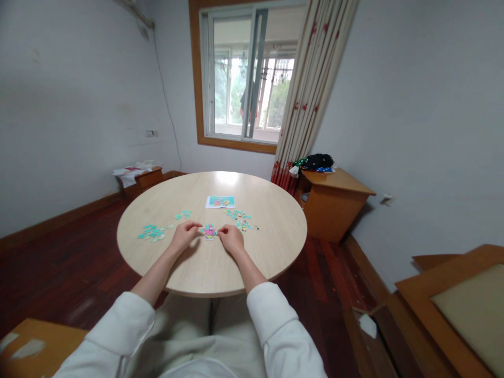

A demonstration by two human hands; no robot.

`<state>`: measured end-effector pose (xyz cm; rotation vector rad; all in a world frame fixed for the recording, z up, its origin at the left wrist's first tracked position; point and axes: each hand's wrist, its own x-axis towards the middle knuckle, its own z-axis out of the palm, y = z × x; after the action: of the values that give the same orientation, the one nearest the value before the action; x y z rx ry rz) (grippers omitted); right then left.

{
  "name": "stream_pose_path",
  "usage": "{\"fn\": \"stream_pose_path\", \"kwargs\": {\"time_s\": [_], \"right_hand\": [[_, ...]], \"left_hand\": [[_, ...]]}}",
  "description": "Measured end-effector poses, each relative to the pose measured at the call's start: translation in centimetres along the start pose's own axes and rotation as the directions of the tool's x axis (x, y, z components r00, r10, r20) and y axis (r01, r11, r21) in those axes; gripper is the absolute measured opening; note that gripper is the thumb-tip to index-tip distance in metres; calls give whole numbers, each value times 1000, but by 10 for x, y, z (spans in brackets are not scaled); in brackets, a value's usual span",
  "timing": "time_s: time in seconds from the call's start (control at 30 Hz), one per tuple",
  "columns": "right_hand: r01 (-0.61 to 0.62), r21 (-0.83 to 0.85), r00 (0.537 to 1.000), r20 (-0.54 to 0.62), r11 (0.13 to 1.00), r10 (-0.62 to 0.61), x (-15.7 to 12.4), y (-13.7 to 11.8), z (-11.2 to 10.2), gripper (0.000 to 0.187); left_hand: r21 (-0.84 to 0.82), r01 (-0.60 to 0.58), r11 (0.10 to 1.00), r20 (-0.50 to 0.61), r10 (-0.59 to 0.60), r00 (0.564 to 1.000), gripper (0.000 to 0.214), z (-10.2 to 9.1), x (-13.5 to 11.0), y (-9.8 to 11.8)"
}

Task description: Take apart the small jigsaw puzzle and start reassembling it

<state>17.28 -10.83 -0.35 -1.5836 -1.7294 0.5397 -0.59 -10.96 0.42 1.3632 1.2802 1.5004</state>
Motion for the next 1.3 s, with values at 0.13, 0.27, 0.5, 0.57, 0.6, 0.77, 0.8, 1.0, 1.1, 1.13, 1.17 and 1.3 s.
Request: {"fn": "stream_pose_path", "kwargs": {"time_s": [0.13, 0.27, 0.5, 0.57, 0.6, 0.77, 0.8, 1.0, 1.1, 1.13, 1.17, 1.3], "right_hand": [[5, -7, 1000, 4, 1000, -5, -1, -3, 0, 10], [7, -31, 1000, 5, 999, -6, -2, -5, -1, 10], [11, -85, 1000, -8, 996, -11, -2, -5, 0, 11], [13, -95, 1000, -7, 995, -13, -3, -6, 0, 12], [13, -101, 1000, -5, 995, -13, -3, -6, -1, 12], [10, -123, 1000, -1, 992, -11, -4, -8, -1, 14], [11, -124, 1000, 1, 992, -11, -4, -8, -1, 14], [19, -118, 1000, -3, 993, -20, -4, -7, -1, 13], [27, -118, 1000, -6, 993, -27, -4, -6, 0, 13], [29, -119, 1000, -4, 992, -30, -4, -6, 0, 13], [33, -122, 999, -1, 992, -34, -4, -7, 0, 13], [62, -155, 998, 10, 986, -61, -6, -9, -1, 15]], "left_hand": [[304, -216, 928, 179, 167, 970, 21, 6, -5, -6], [409, -296, 863, 304, 177, 936, 26, 6, -6, -13], [473, -366, 802, 381, 188, 905, 32, 5, -4, -18], [490, -392, 778, 401, 198, 895, 33, 5, -4, -18], [496, -407, 767, 411, 205, 888, 34, 5, -4, -19], [534, -471, 702, 447, 238, 862, 37, 5, -5, -23], [547, -476, 689, 450, 238, 861, 37, 5, -5, -23], [575, -476, 666, 448, 230, 864, 36, 6, -5, -25], [578, -470, 667, 440, 230, 868, 36, 6, -6, -23], [578, -469, 668, 439, 230, 869, 36, 7, -6, -23], [578, -468, 668, 439, 229, 869, 36, 7, -6, -23], [575, -470, 670, 439, 232, 868, 37, 7, -6, -23]]}}
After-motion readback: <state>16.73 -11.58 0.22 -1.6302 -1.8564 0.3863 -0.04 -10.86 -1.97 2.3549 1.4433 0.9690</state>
